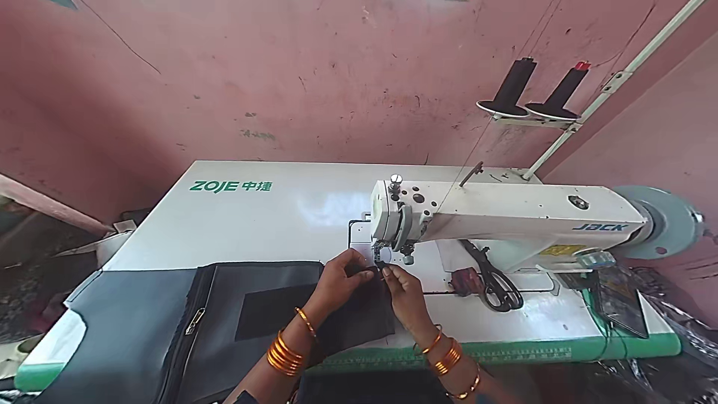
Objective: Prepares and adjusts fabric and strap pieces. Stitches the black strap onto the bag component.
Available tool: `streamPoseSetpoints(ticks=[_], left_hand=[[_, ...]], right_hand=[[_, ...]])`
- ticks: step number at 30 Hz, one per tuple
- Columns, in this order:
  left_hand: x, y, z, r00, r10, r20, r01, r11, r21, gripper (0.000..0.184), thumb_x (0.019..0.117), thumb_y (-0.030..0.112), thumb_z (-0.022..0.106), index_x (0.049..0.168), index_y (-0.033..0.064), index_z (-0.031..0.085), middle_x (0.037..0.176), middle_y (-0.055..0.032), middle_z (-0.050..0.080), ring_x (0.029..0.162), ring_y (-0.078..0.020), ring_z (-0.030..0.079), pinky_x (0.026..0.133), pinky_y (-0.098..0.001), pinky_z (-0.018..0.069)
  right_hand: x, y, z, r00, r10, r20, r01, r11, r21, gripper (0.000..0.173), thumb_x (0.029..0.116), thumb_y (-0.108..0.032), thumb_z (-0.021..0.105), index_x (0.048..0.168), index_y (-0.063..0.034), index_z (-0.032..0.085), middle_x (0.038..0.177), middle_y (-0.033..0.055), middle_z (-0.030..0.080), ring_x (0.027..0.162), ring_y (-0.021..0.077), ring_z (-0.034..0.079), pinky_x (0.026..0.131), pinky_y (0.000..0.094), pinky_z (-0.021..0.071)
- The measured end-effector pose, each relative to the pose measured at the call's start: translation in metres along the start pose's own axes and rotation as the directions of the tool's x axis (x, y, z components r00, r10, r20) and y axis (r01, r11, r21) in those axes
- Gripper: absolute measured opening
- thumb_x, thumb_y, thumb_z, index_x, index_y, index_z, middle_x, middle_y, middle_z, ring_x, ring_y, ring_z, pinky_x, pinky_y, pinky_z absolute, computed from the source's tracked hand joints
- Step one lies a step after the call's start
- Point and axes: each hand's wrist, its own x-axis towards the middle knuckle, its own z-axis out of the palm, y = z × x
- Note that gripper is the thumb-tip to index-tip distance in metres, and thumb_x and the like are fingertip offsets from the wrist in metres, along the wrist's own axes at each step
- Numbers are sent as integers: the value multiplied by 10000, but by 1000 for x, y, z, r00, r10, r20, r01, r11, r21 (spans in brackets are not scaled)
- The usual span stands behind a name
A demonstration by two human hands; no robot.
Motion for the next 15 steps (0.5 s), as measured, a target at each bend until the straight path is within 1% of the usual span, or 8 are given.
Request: streamPoseSetpoints(ticks=[3, 5, 6, 8, 9, 11, 13, 15], left_hand=[[1, 4, -1, 997, -5, 80, 9, 999, -50, 413, 884, 121, 760, 1280, 51, 666, 992, -6, 691, 862, -49, 649, 817, -224, 544], [4, 5, -2, 994, 4, 106, 2, 999, -53, 309, 908, 124, 738, 1210, 59, 720, 1072, -15, 701, 950, -41, 645, 882, -219, 530], [5, 5, -2, 993, 5, 114, 2, 998, -60, 224, 913, 119, 733, 1128, 56, 745, 1058, -15, 698, 972, -41, 646, 898, -221, 529], [8, 5, 0, 993, -15, 120, 22, 998, -55, 114, 909, 116, 741, 1006, 57, 740, 983, 1, 701, 912, -27, 649, 850, -217, 535], [9, 5, 1, 992, -24, 120, 30, 999, -43, 98, 909, 120, 743, 984, 58, 728, 956, 6, 702, 880, -25, 650, 821, -217, 536], [10, 7, 4, 992, -33, 120, 32, 999, 6, 130, 929, 133, 722, 1017, 39, 720, 993, -23, 700, 908, -46, 656, 847, -240, 541], [11, 9, 5, 993, -69, 100, 67, 997, 31, 155, 944, 136, 714, 1049, 23, 700, 1001, -42, 711, 910, -61, 670, 856, -260, 547], [12, 9, 11, 995, -97, 27, 97, 995, -19, 154, 896, 104, 751, 986, 33, 647, 872, -21, 681, 790, -72, 649, 754, -262, 535]], right_hand=[[-3, 0, 8, 998, -51, 45, 47, 994, 94, 256, 1049, -94, 504, 993, 4, 734, 854, 9, 711, 811, -15, 645, 787, 168, 525], [-4, 0, 4, 995, -30, 99, 12, 985, 172, 261, 1053, -105, 497, 971, -16, 728, 847, -6, 706, 813, -3, 651, 787, 182, 536], [-5, 1, 2, 993, -25, 119, 3, 983, 183, 264, 1053, -110, 494, 970, -21, 729, 847, -12, 706, 812, -6, 649, 784, 180, 534], [-7, 3, -2, 990, -24, 139, 1, 987, 162, 264, 1056, -113, 491, 988, -13, 726, 865, -7, 708, 824, -12, 647, 792, 176, 532], [-8, 4, -3, 990, -26, 139, 9, 992, 126, 256, 1056, -111, 498, 1010, -4, 725, 888, 6, 715, 841, -8, 652, 804, 176, 533], [-15, 2, -4, 991, -86, 100, 89, 996, -26, 238, 1030, -83, 533, 1108, 40, 721, 1003, 81, 743, 939, 48, 688, 882, 199, 540], [-29, -1, -1, 973, -227, 34, 229, 952, -201, 332, 969, -27, 579, 1254, 122, 662, 1167, 213, 737, 1074, 207, 736, 976, 301, 555], [-39, 2, 4, 938, -346, -36, 318, 896, -311, 369, 934, 0, 581, 1267, 143, 644, 1130, 229, 745, 1008, 242, 760, 923, 311, 581]])
